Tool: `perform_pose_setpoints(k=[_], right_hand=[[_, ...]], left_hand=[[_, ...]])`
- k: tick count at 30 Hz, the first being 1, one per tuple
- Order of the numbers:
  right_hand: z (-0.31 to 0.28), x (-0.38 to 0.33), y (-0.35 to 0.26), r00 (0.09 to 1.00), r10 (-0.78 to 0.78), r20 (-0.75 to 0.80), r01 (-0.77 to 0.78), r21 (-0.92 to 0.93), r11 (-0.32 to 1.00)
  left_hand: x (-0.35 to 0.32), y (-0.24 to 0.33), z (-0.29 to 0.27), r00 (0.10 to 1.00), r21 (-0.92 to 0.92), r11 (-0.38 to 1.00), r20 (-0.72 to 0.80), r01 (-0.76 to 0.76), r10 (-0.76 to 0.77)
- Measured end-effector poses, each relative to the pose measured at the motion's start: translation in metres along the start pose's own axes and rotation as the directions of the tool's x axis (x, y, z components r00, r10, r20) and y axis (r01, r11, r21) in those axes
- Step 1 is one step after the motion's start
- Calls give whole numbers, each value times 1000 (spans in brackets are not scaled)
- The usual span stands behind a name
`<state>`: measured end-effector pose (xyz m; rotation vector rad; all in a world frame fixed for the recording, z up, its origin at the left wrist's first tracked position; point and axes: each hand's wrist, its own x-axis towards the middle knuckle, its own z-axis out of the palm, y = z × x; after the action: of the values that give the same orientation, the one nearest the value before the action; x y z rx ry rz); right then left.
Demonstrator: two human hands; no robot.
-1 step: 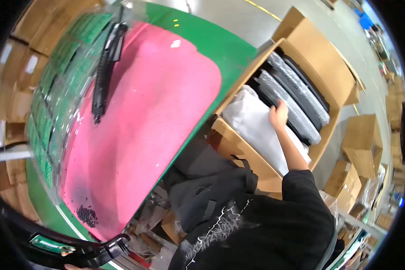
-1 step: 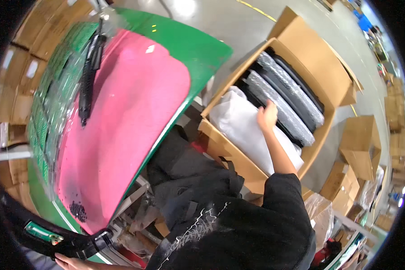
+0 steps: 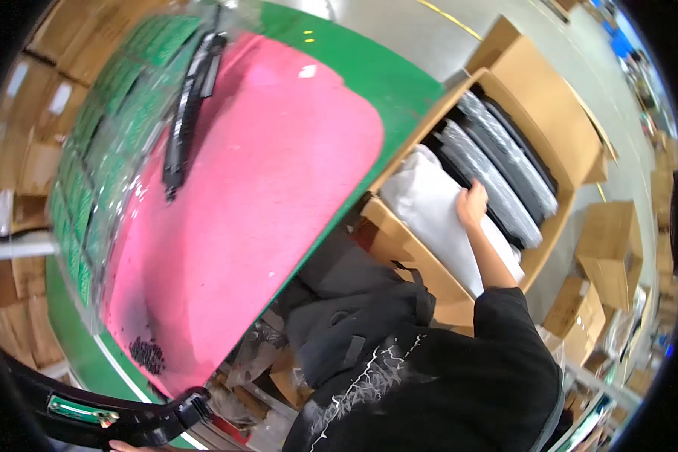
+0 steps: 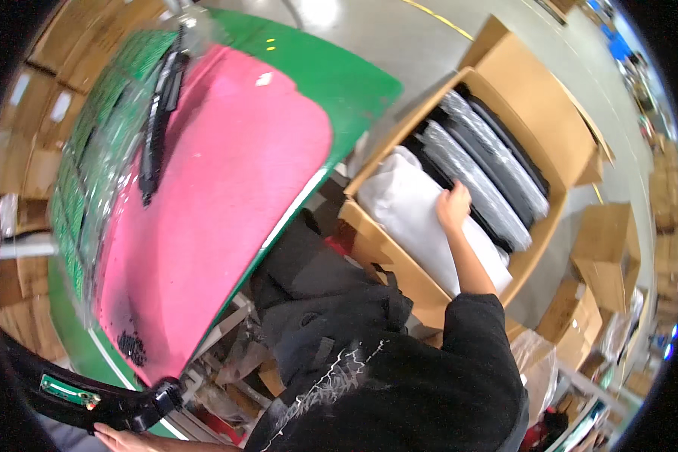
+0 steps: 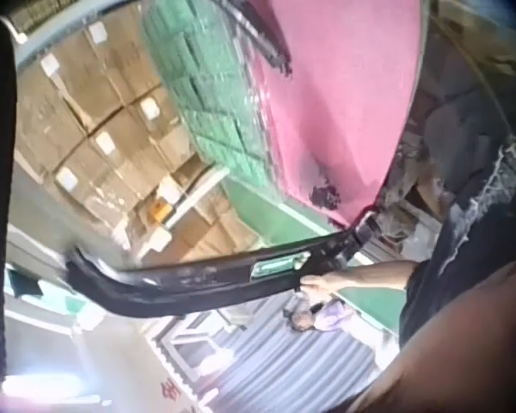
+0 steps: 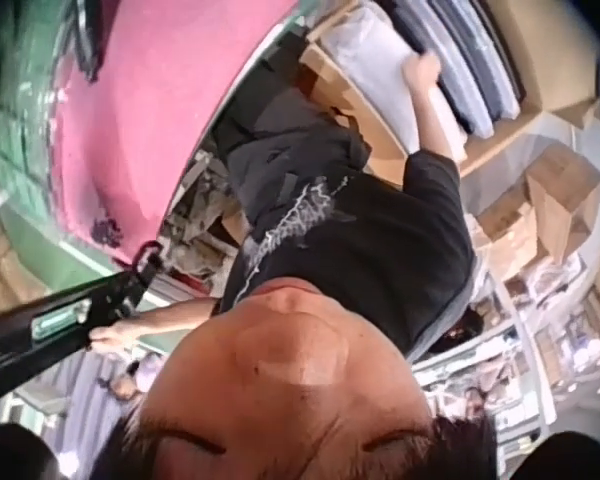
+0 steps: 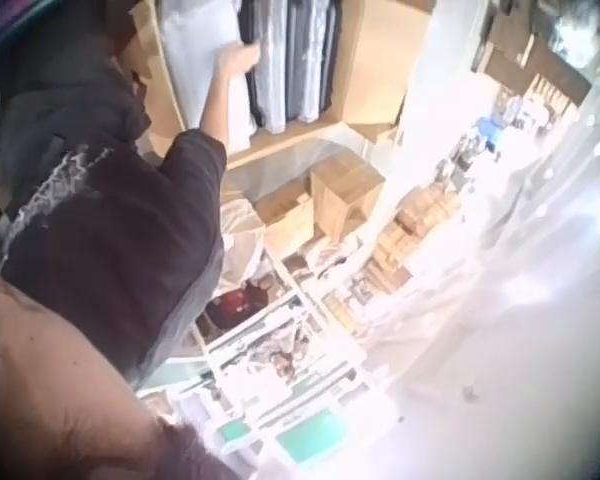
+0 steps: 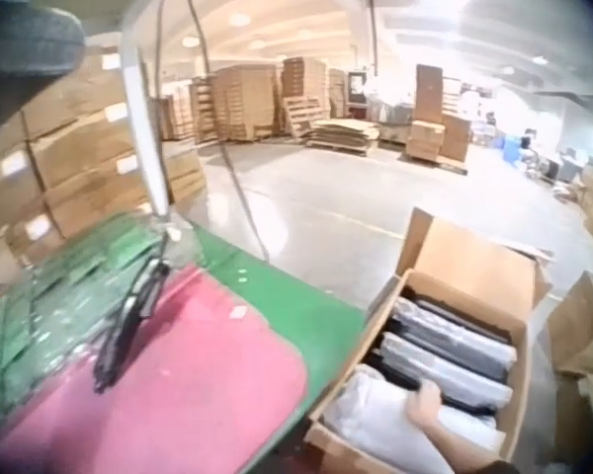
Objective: Installing a PCB into a plastic housing using an electric screwdriver and screws.
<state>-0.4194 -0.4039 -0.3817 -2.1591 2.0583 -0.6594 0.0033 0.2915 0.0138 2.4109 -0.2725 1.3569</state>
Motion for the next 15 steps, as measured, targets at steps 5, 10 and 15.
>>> perform_pose_setpoints(k=[5, 10, 15], right_hand=[[-6, -17, -19, 862, 247, 442, -136, -269, 954], [44, 56, 120, 739, 289, 608, -454, 132, 881], [53, 80, 114, 361, 398, 843, -863, 464, -198]], left_hand=[[-38, 28, -49, 615, -725, 44, 549, 688, -566], [-37, 15, -55, 509, -700, -173, 644, 693, -571], [-55, -3, -55, 403, -738, -237, 574, 632, -712]])
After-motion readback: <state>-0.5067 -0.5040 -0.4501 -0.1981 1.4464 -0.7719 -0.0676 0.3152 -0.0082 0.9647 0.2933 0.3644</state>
